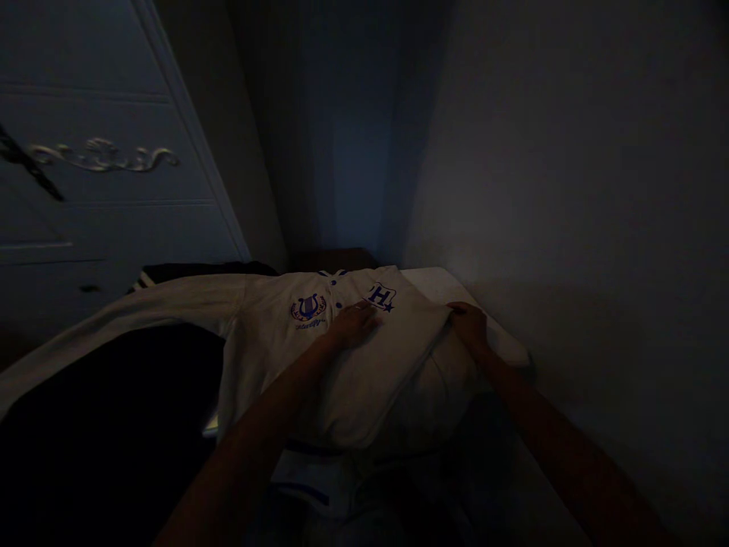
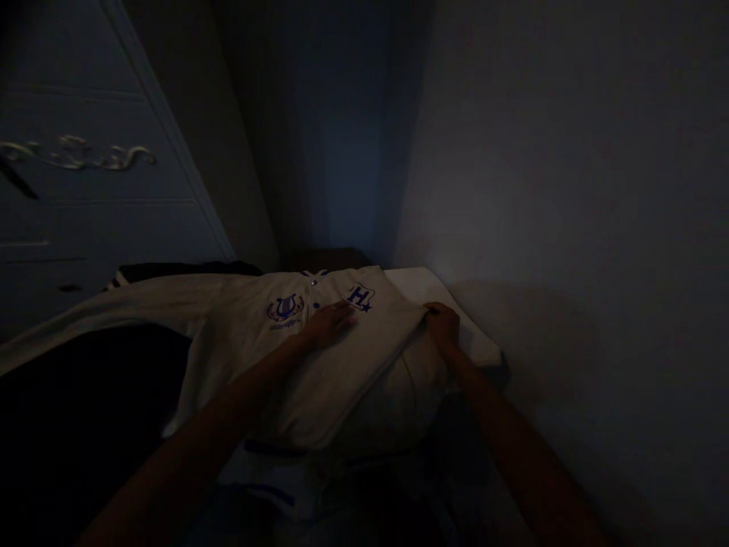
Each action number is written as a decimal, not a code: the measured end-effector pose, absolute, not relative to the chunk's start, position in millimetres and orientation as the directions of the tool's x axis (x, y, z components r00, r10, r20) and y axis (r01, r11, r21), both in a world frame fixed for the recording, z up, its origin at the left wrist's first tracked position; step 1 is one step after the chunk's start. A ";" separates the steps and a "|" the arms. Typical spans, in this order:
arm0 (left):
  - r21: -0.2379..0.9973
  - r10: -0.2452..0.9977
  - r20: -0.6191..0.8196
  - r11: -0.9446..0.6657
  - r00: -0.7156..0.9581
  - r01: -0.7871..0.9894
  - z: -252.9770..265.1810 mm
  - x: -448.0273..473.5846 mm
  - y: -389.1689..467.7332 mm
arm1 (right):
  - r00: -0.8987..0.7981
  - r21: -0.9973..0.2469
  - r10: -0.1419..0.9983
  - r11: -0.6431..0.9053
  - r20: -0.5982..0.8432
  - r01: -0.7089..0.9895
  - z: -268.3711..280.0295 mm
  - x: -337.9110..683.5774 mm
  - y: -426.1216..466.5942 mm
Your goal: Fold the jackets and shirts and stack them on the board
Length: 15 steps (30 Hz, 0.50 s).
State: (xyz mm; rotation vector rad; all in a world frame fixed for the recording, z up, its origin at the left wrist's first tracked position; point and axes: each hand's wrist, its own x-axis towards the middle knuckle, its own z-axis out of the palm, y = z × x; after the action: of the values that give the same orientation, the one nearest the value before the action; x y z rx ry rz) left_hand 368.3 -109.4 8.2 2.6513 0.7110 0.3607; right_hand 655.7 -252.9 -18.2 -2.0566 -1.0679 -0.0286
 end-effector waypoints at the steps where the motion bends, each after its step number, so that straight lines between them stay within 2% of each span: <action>1: 0.443 0.538 0.141 -0.785 0.831 0.433 9.7 366.1 -107.5 | 0.646 -0.640 0.677 -0.329 0.353 0.694 -19.4 655.0 -252.1; 5: 0.556 0.676 0.094 -0.644 0.730 0.525 21.8 344.0 -106.8 | 0.619 -0.626 0.720 -0.334 0.314 0.705 -19.3 654.2 -252.4; 9: 0.645 0.814 0.054 -0.471 0.579 0.602 37.1 295.1 -142.8 | 0.561 -0.597 0.780 -0.317 0.278 0.737 -15.0 654.5 -257.2; 10: 0.675 0.838 0.053 -0.431 0.543 0.599 38.6 280.3 -158.9 | 0.550 -0.589 0.790 -0.316 0.270 0.744 -13.5 654.3 -258.7; 12: 0.810 0.912 0.057 -0.280 0.406 0.515 36.3 251.2 -195.8 | 0.536 -0.574 0.804 -0.320 0.257 0.754 -9.9 652.4 -261.9; 15: 0.876 0.975 0.038 -0.137 0.217 0.462 20.6 216.0 -247.8 | 0.467 -0.500 0.826 -0.274 0.315 0.821 -1.8 643.6 -267.0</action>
State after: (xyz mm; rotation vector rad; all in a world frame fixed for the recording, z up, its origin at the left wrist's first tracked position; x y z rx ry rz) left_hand 216.0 -247.8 20.6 1.7239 1.3507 0.8433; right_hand 643.6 -267.0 -1.8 -2.1075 -1.3624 0.0101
